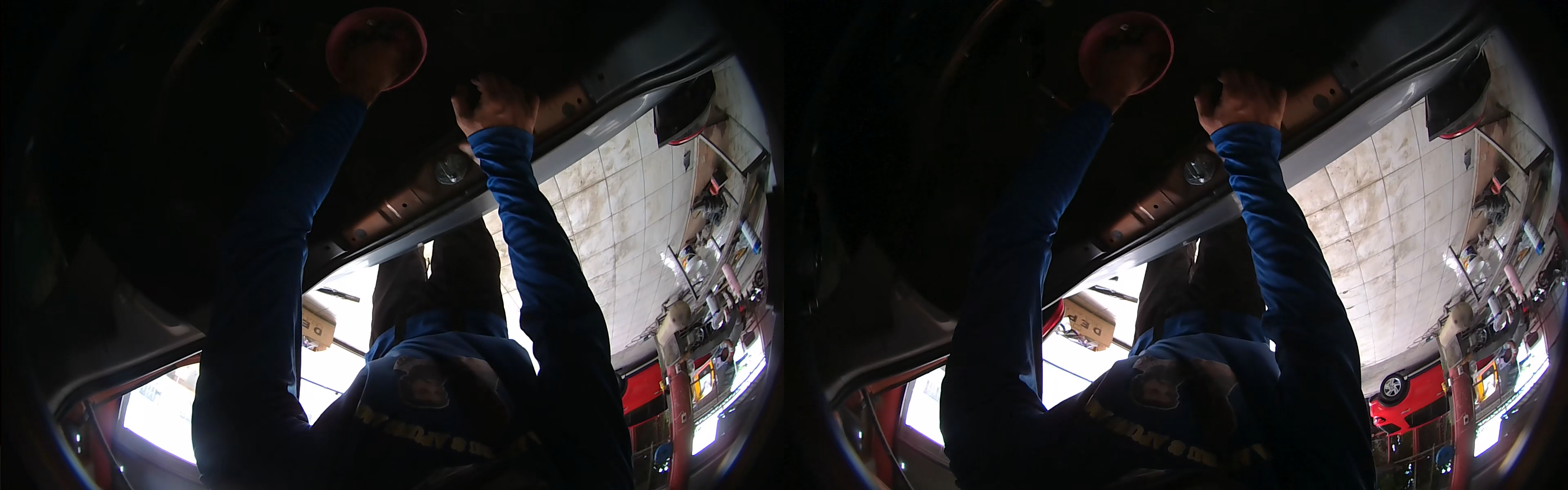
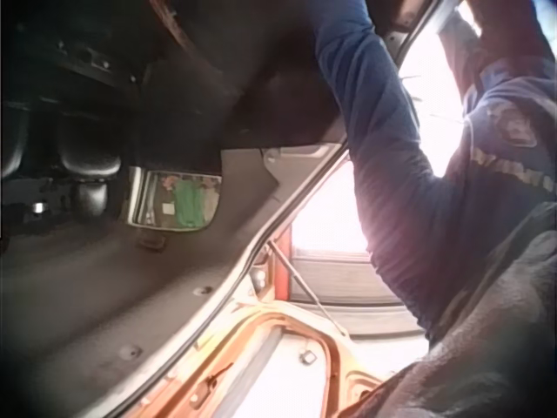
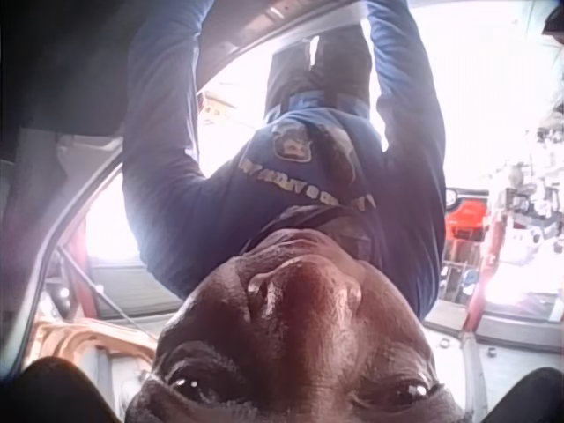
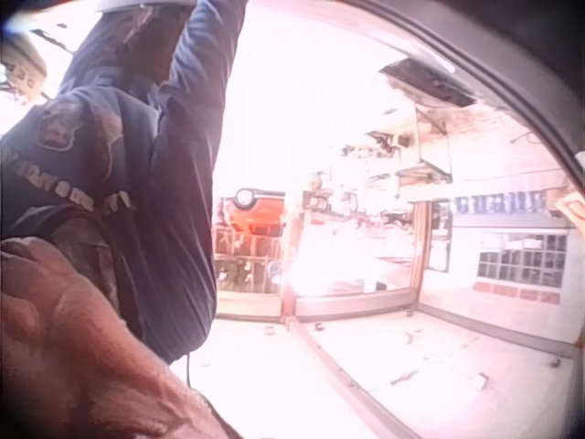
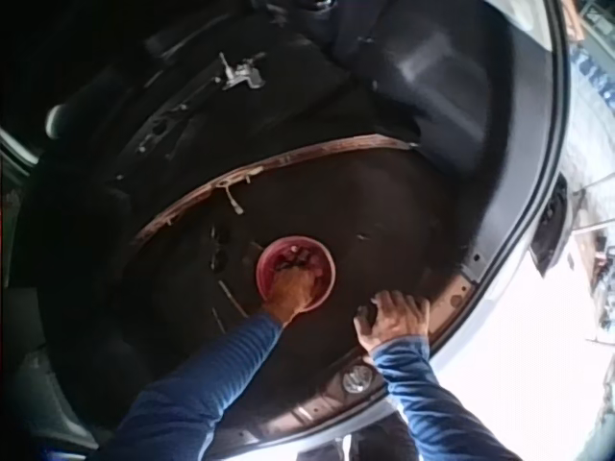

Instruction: The person works on the rear trunk area of a car, using a screwdriver to remove and reattach components around the trunk lid and taillight. They manipulate the trunk lid, taillight assembly, and internal trim pieces, repeatedly tightening and adjusting fasteners.

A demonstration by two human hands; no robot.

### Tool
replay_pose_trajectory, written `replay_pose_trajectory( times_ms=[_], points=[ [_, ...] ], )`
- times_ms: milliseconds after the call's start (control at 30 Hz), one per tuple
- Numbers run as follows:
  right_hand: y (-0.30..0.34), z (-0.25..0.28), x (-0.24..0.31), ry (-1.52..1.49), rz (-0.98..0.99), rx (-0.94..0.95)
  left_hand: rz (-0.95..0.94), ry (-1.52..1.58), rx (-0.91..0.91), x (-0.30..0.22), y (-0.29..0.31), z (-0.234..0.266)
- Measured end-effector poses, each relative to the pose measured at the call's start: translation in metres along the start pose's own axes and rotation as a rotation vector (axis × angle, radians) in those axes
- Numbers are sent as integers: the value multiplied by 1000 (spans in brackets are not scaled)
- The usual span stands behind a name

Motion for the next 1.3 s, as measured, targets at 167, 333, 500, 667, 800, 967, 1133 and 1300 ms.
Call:
replay_pose_trajectory(
  times_ms=[167,333,500,667,800,967,1133,1300],
  points=[
    [-3,1,4,-15,7,-4,-255,64,-502,41,-5,-4],
    [3,-4,-4,94,-25,51,-80,78,-92,38,9,78],
    [0,-5,1,-10,-14,-19,-367,-10,-320,24,30,72],
    [-1,-3,-1,9,-15,-1,-365,-253,-252,11,32,33],
    [0,-4,0,33,-26,52,-247,-203,-31,30,23,9],
    [-2,-5,7,16,-32,112,-31,804,-440,81,22,7],
    [0,-2,-4,17,-63,128,105,262,-124,1,53,123],
    [-2,-3,3,-26,-18,95,-265,262,-625,16,35,60]
  ],
)
Point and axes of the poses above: each hand's wrist, its own y-axis away from the middle knuckle, its own z-axis out of the back of the hand, x = y × z, the point moved 6 cm from there along -y, towards the middle knuckle, and after that the axes turned 12 degrees about -x, right-handed, at the moved point
